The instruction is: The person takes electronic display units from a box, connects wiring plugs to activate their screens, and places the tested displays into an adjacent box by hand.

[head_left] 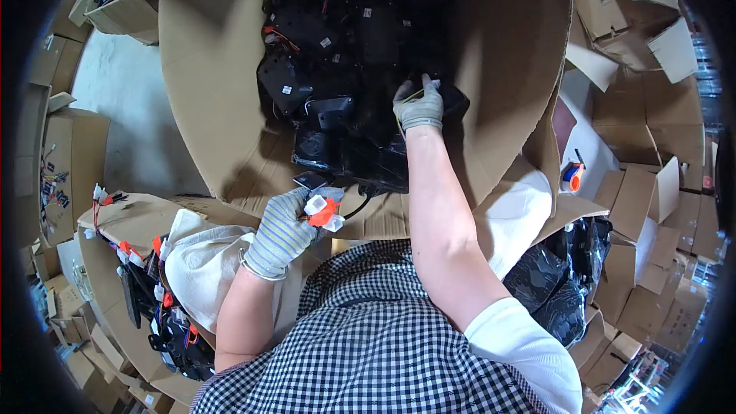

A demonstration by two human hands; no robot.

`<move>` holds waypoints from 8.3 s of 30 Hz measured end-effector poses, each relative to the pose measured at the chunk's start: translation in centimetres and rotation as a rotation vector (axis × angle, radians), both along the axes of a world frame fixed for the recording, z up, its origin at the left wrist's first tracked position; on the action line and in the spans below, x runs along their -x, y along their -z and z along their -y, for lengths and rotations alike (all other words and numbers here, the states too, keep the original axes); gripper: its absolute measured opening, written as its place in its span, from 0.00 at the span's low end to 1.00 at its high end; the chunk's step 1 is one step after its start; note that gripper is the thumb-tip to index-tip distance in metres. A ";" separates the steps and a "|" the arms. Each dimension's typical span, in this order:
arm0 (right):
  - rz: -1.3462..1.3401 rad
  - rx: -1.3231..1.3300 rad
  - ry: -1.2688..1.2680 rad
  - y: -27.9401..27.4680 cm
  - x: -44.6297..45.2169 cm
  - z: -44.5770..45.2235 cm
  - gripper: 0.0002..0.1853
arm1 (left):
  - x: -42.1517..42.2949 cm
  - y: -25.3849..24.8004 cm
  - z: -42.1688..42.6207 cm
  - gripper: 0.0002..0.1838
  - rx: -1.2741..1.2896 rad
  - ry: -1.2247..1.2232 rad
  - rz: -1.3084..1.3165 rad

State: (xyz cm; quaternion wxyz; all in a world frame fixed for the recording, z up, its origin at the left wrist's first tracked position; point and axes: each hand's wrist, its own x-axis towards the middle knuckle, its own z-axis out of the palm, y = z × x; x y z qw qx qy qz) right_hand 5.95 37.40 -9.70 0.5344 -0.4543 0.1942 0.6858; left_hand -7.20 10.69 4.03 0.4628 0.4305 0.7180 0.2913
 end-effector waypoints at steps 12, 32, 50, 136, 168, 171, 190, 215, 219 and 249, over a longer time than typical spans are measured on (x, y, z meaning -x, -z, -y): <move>1.248 -1.727 -0.883 -8.5 -5.4 6.9 0.01 | 0.0 1.9 -0.2 0.32 -0.394 -0.281 0.556; 0.612 -1.242 -1.519 -12.9 -6.8 16.8 0.21 | 0.6 -1.0 -0.9 0.26 -0.421 -0.214 0.364; -0.064 -0.618 -1.482 -12.7 -7.4 17.6 0.21 | -0.1 -0.8 0.4 0.19 -0.517 0.112 -0.093; 1.873 -1.705 -0.877 -9.0 -5.6 16.5 0.09 | 2.4 -0.6 -1.3 0.31 -0.857 -0.415 1.291; 0.024 -0.499 -1.365 -17.6 -7.2 17.7 0.19 | -1.5 1.8 1.1 0.21 -0.454 -0.096 0.216; 0.057 -0.481 -1.388 -16.6 -7.9 18.4 0.19 | -1.6 1.2 0.6 0.19 -0.555 -0.002 0.174; 1.582 -0.840 -1.731 -6.9 -7.8 11.4 0.21 | -1.1 0.8 1.6 0.17 -0.396 0.779 0.224; 0.417 -1.103 -1.277 -16.0 -12.5 15.3 0.14 | 1.3 0.3 3.9 0.18 -0.806 0.123 0.499; 0.670 -0.585 -0.699 -12.7 -8.2 7.1 0.11 | 4.7 -1.8 5.2 0.22 -0.802 -0.620 1.132; 2.142 -0.582 -1.866 12.8 -1.6 -6.8 0.16 | 5.4 -0.9 2.6 0.18 -0.672 -0.483 0.432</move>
